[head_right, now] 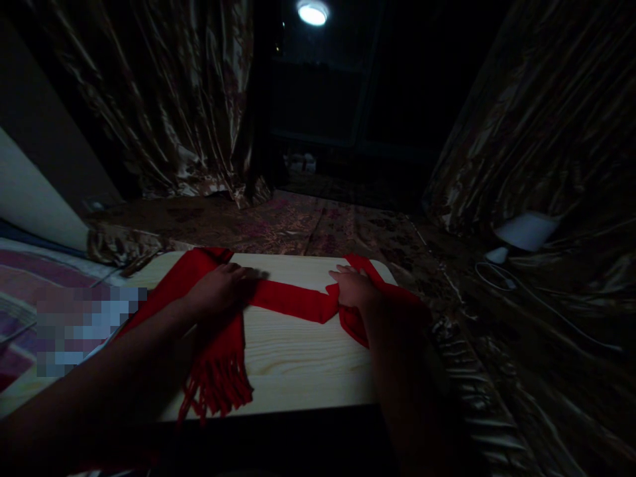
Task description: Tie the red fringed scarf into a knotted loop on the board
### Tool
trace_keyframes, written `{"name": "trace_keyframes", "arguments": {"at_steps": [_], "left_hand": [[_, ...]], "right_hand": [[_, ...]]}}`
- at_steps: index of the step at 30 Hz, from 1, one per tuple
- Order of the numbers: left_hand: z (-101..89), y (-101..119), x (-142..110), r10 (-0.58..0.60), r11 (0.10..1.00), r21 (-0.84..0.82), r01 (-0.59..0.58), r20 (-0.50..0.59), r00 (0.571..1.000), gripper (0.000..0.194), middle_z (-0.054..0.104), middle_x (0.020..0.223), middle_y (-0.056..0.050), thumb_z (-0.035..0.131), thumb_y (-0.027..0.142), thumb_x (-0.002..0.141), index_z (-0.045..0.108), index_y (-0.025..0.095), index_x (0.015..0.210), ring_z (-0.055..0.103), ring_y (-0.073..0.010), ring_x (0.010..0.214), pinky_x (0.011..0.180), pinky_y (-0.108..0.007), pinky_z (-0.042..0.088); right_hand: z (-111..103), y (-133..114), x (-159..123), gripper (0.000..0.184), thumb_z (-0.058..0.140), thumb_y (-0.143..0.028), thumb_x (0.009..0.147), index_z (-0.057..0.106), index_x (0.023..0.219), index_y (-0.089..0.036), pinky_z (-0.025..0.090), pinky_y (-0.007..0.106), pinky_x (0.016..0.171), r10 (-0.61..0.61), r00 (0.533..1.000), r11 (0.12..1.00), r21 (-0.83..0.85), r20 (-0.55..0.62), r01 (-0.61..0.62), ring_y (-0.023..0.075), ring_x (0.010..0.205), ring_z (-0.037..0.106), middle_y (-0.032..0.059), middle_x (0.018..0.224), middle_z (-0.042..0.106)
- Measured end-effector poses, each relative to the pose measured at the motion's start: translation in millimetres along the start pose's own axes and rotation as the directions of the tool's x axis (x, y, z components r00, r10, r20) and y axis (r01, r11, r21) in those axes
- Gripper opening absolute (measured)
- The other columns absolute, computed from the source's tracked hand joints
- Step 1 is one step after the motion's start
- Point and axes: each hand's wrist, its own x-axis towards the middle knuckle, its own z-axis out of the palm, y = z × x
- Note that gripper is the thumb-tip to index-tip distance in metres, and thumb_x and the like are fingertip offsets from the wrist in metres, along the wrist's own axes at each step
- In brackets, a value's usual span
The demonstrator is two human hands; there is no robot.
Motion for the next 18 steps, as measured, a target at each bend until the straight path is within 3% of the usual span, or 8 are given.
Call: {"name": "trace_keyframes", "arguments": {"at_steps": [3, 6, 9, 10, 12, 13, 15, 18], "left_hand": [[-1.0, 18, 2, 0.244, 0.969, 0.031, -0.243, -0.041, 0.969, 0.053, 0.063, 0.124, -0.015, 0.053, 0.017, 0.087, 0.059, 0.028, 0.139, 0.057, -0.0305, 0.116, 0.097, -0.041, 0.045], [-0.8, 29, 2, 0.280, 0.960, -0.003, -0.280, -0.021, 0.960, 0.031, 0.067, 0.109, -0.015, 0.052, 0.025, 0.091, 0.070, 0.021, 0.117, 0.062, -0.0298, 0.104, 0.091, -0.041, 0.047], [0.4, 23, 10, -0.025, 0.974, -0.226, 0.005, -0.086, 0.996, 0.025, 0.070, 0.097, -0.013, 0.052, 0.031, 0.092, 0.067, 0.017, 0.106, 0.066, -0.0260, 0.087, 0.079, -0.035, 0.049], [1.5, 17, 15, -0.192, 0.926, -0.350, 0.138, -0.125, 0.973, 0.025, 0.070, 0.095, -0.012, 0.051, 0.032, 0.093, 0.066, 0.017, 0.105, 0.066, -0.0244, 0.084, 0.075, -0.032, 0.049], [5.2, 3, 28, -0.494, 0.728, -0.609, 0.316, -0.146, 0.857, 0.023, 0.071, 0.096, -0.011, 0.051, 0.032, 0.093, 0.064, 0.017, 0.104, 0.066, -0.0224, 0.083, 0.071, -0.029, 0.049], [7.8, -4, 34, -0.585, 0.622, -0.700, 0.352, -0.117, 0.803, 0.022, 0.071, 0.096, -0.011, 0.053, 0.031, 0.091, 0.063, 0.016, 0.104, 0.067, -0.0222, 0.084, 0.070, -0.028, 0.049], [13.8, -15, 44, -0.634, 0.453, -0.817, 0.357, -0.013, 0.773, 0.020, 0.071, 0.093, -0.011, 0.056, 0.023, 0.087, 0.063, 0.015, 0.103, 0.067, -0.0214, 0.082, 0.069, -0.027, 0.049], [21.1, -21, 50, -0.578, 0.376, -0.866, 0.329, 0.058, 0.814, 0.021, 0.071, 0.082, -0.008, 0.055, 0.013, 0.082, 0.066, 0.014, 0.099, 0.067, -0.0181, 0.071, 0.063, -0.024, 0.049]], "right_hand": [[5, -5, 6, 0.057, 0.059, -0.002, 0.068, 0.073, 0.120, -0.022, 0.045, 0.030, 0.100, -0.101, 0.994, 0.987, 0.127, 0.032, 0.097, 0.0227, 0.120, 0.061, 0.0086, 0.134, 0.066], [5, -2, 12, 0.030, 0.054, -0.003, 0.071, 0.074, 0.086, -0.020, 0.047, 0.023, 0.076, -0.063, 0.998, 0.964, 0.261, 0.017, 0.057, 0.0176, 0.086, 0.067, 0.0038, 0.091, 0.075], [3, 11, 19, 0.023, 0.051, -0.009, 0.078, 0.068, 0.088, -0.020, 0.045, 0.025, 0.071, 0.117, 0.943, 0.927, 0.374, -0.311, 0.009, 0.0178, 0.079, 0.063, 0.0029, 0.083, 0.071], [3, 16, 22, 0.022, 0.051, -0.011, 0.079, 0.066, 0.093, -0.020, 0.046, 0.026, 0.072, 0.216, 0.867, 0.916, 0.401, -0.449, -0.021, 0.0189, 0.080, 0.062, 0.0037, 0.085, 0.070], [3, 23, 26, 0.023, 0.052, -0.012, 0.078, 0.062, 0.097, -0.019, 0.046, 0.029, 0.076, 0.330, 0.703, 0.912, 0.406, -0.630, -0.064, 0.0213, 0.085, 0.061, 0.0062, 0.091, 0.067], [4, 25, 27, 0.023, 0.053, -0.011, 0.077, 0.061, 0.097, -0.019, 0.045, 0.029, 0.077, 0.324, 0.678, 0.923, 0.379, -0.660, -0.072, 0.0220, 0.087, 0.061, 0.0072, 0.094, 0.066], [6, 23, 30, 0.024, 0.054, -0.007, 0.074, 0.060, 0.093, -0.020, 0.044, 0.029, 0.078, 0.241, 0.754, 0.954, 0.293, -0.611, -0.067, 0.0216, 0.088, 0.060, 0.0079, 0.098, 0.065], [8, 11, 32, 0.025, 0.053, -0.003, 0.075, 0.061, 0.092, -0.020, 0.043, 0.027, 0.079, 0.209, 0.883, 0.969, 0.212, -0.420, -0.128, 0.0198, 0.089, 0.061, 0.0072, 0.098, 0.066]]}}
